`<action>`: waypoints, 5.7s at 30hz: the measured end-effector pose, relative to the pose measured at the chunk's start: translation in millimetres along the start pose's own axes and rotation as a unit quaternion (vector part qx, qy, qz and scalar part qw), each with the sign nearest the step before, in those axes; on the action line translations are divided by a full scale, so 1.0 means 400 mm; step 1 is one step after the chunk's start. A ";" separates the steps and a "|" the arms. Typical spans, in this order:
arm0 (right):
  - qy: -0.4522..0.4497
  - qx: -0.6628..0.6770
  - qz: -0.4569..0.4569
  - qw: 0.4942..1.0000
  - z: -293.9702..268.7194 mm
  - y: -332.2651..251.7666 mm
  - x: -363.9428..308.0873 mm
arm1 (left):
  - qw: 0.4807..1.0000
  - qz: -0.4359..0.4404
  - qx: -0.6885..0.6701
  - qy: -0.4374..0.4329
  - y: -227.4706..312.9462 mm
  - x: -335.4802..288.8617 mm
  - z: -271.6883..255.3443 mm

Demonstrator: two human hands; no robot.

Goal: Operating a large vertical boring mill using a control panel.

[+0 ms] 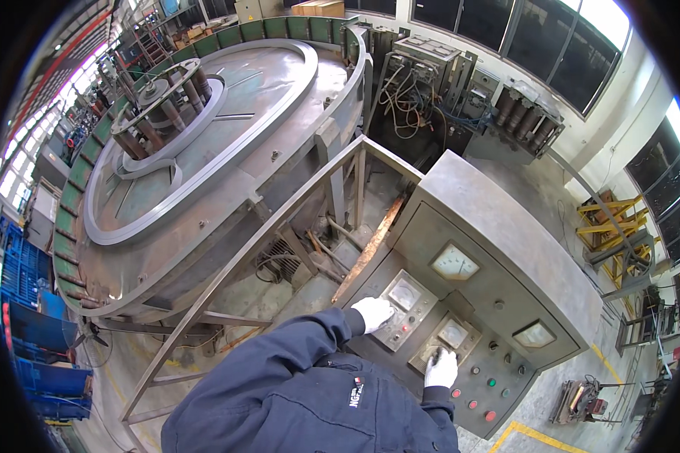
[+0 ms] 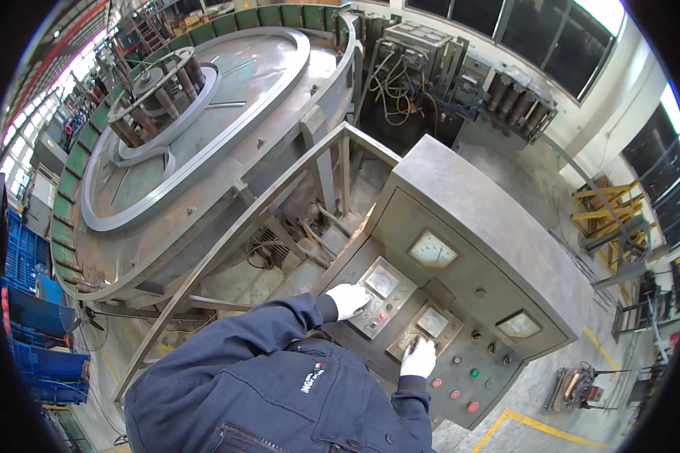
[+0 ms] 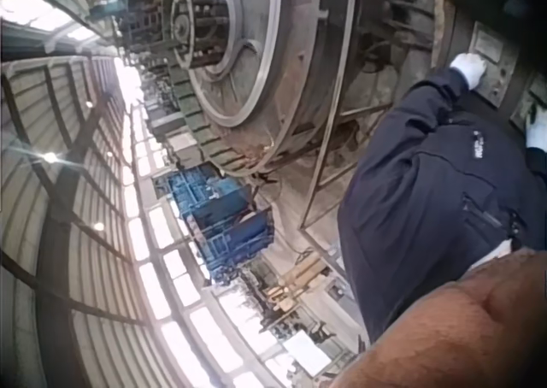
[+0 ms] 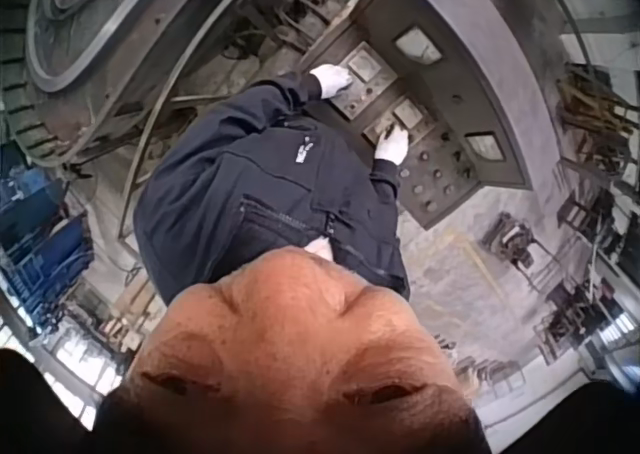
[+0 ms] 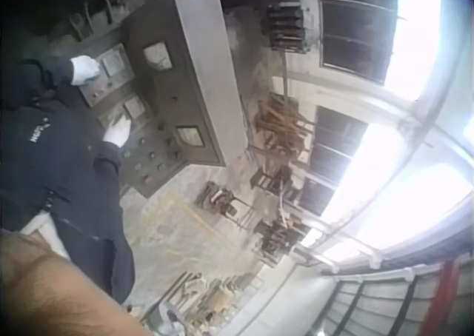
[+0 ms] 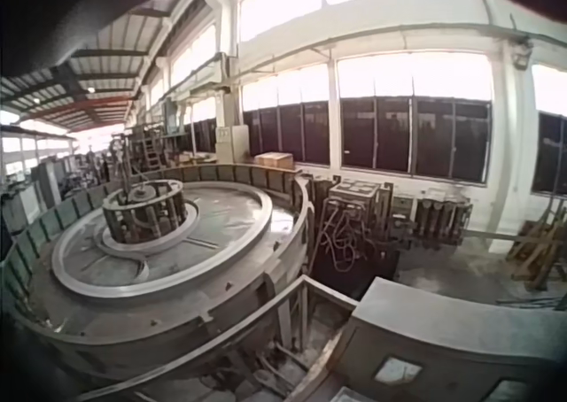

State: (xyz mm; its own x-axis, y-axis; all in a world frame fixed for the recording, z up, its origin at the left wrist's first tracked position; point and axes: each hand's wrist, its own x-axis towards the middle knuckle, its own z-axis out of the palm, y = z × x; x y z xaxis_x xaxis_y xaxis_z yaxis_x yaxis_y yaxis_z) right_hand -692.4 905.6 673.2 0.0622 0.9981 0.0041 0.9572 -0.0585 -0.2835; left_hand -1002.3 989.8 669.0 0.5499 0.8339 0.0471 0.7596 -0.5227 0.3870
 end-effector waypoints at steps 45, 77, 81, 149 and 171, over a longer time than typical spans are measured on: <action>-0.016 -0.004 -0.002 1.000 0.013 0.022 0.002 | 0.999 -0.039 -0.018 -0.016 0.011 -0.006 0.000; -0.007 -0.015 0.008 1.000 0.021 0.019 0.005 | 0.999 -0.027 -0.009 -0.023 0.009 0.004 -0.006; 0.004 -0.021 0.008 1.000 0.024 0.026 0.006 | 0.999 -0.021 -0.007 -0.023 0.009 0.005 -0.011; 0.028 -0.025 0.050 0.998 0.037 0.020 0.012 | 0.998 -0.006 0.003 -0.061 -0.001 0.010 -0.004; 0.018 -0.034 0.042 0.998 0.044 0.029 0.013 | 0.999 -0.005 -0.007 -0.034 0.004 0.006 -0.010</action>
State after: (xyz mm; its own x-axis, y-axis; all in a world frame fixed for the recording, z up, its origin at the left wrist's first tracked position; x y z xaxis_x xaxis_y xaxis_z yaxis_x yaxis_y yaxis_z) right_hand -685.8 910.3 653.0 0.1513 0.9883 0.0173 0.9652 -0.1439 -0.2184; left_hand -1001.0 991.8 673.2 0.5642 0.8254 -0.0197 0.7609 -0.5106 0.4003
